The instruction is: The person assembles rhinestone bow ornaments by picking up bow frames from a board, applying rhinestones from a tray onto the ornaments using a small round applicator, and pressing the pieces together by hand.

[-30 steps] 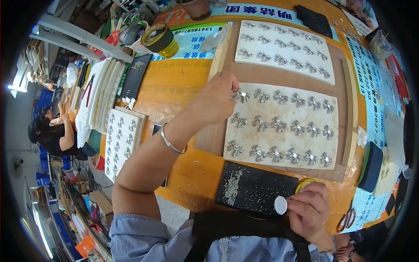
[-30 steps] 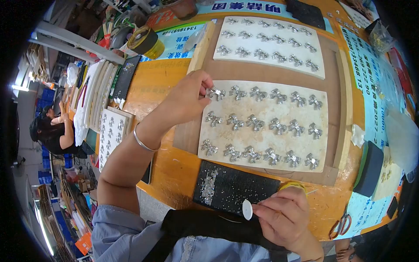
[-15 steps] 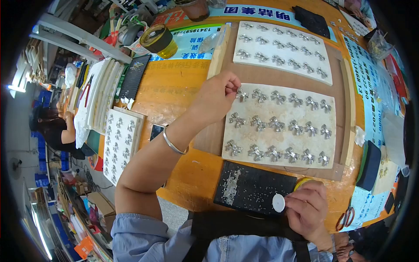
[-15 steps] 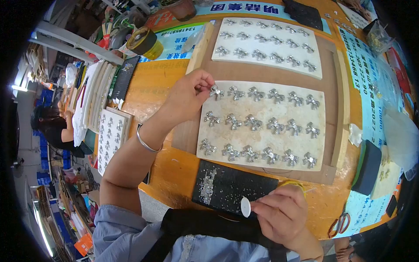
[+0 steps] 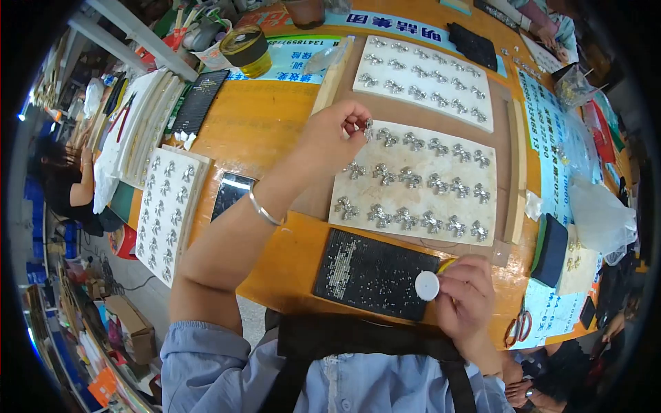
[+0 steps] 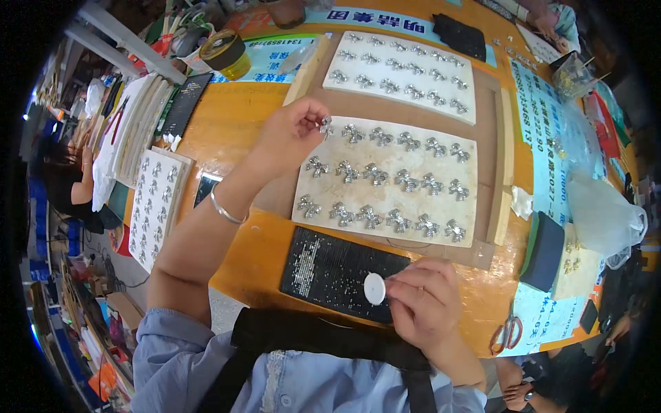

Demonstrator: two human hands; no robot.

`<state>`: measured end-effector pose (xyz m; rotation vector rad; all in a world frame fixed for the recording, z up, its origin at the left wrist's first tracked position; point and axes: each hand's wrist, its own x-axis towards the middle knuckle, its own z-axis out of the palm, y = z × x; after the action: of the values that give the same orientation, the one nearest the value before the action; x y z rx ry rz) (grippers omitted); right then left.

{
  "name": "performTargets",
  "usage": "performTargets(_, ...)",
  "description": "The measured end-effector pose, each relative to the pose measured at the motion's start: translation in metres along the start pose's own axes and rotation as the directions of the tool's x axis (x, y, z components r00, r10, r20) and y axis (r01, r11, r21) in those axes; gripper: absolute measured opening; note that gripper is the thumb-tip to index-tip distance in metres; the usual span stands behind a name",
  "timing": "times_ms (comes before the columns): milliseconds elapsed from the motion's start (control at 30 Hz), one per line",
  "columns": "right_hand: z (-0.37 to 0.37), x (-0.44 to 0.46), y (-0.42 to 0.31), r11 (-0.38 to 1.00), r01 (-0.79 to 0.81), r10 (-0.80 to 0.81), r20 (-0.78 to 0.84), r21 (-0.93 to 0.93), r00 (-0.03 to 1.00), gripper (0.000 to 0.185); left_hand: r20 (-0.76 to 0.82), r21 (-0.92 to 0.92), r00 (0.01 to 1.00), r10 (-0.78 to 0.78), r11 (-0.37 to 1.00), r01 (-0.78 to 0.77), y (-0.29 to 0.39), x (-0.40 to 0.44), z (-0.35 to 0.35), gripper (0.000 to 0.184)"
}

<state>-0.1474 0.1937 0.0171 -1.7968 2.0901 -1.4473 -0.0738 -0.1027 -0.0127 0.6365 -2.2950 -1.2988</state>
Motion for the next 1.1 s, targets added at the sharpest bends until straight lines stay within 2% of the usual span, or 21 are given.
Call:
performTargets(100,-0.001,-0.005,0.001,0.996,-0.009,0.018,-0.103,0.086,0.995,0.022,0.071,-0.167,0.995,-0.074,0.982,0.085,0.038,-0.036,0.000,0.019)
performTargets(167,0.000,-0.007,0.001,0.995,0.029,-0.013,-0.160,0.099,0.987,0.019,0.143,-0.489,0.988,0.057,0.872,0.021,0.052,-0.067,0.010,0.020)
performTargets(200,0.001,-0.007,0.001,0.993,0.047,-0.026,-0.188,0.108,0.982,0.018,0.206,-0.578,0.978,0.030,0.811,0.097,0.062,-0.083,0.015,0.019)
performTargets(233,0.002,-0.007,-0.001,0.993,0.055,-0.033,-0.212,0.100,0.977,0.017,0.276,-0.650,0.961,0.009,0.738,0.180,0.070,-0.096,0.018,0.018)
performTargets(333,0.002,-0.004,-0.013,0.996,0.067,-0.051,-0.239,0.058,0.970,0.019,0.302,-0.759,0.949,0.087,0.624,0.184,0.076,-0.120,0.032,0.016)
performTargets(533,0.001,-0.004,-0.039,0.997,0.062,-0.070,-0.181,-0.048,0.981,0.024,0.312,-0.765,0.947,0.078,0.611,0.202,0.075,-0.129,0.037,0.018)
performTargets(733,0.005,-0.004,-0.051,0.999,-0.029,0.023,-0.159,-0.032,0.987,0.024,0.303,-0.761,0.952,0.044,0.613,0.214,0.061,-0.137,0.038,0.016)
performTargets(933,0.009,0.004,-0.051,0.997,-0.065,0.059,-0.133,-0.043,0.989,0.022,0.320,-0.706,0.946,0.044,0.677,0.207,0.057,-0.141,0.036,0.016)
performTargets(1100,0.011,0.005,-0.048,0.995,-0.098,0.094,-0.109,-0.033,0.990,0.021,0.293,-0.737,0.954,0.070,0.651,0.179,0.057,-0.140,0.037,0.016)
